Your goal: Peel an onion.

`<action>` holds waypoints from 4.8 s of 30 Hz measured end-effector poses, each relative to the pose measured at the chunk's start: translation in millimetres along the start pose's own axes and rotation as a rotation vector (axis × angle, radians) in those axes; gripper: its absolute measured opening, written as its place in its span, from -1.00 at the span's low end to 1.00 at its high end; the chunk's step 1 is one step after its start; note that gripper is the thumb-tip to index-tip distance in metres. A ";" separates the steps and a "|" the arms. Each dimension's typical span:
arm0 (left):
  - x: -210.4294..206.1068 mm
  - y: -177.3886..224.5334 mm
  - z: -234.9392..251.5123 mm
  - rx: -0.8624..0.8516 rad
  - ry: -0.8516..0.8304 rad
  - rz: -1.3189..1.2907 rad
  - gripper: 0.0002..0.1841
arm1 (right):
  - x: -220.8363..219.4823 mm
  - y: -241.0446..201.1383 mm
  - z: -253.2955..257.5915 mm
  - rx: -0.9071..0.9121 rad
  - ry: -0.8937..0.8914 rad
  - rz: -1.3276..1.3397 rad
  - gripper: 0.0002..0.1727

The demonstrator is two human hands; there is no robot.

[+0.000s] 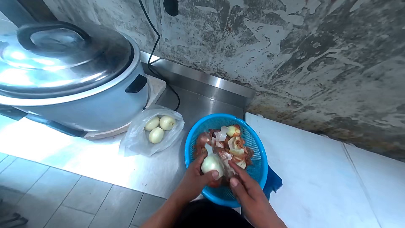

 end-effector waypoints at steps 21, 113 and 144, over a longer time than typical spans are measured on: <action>-0.2 1.1 -6.0 -0.064 -0.052 0.045 -0.19 | 12.0 20.3 20.1 -0.175 0.124 0.135 -0.53; 3.5 -4.7 0.5 -0.018 -0.162 -0.211 -0.36 | -8.4 15.5 11.9 -0.211 0.248 0.389 -0.53; 9.2 -9.2 1.7 0.027 0.123 -0.409 -0.26 | -23.6 10.5 17.4 -0.179 0.006 0.548 -0.47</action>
Point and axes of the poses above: each hand's wrist, its own z-axis towards the middle knuckle, its own x-axis out of the back of the hand, y = z × x, the point moved 7 cm from there along z, towards the middle knuckle, and after that the axes turned 9 degrees about -z, right-handed, at the moved point
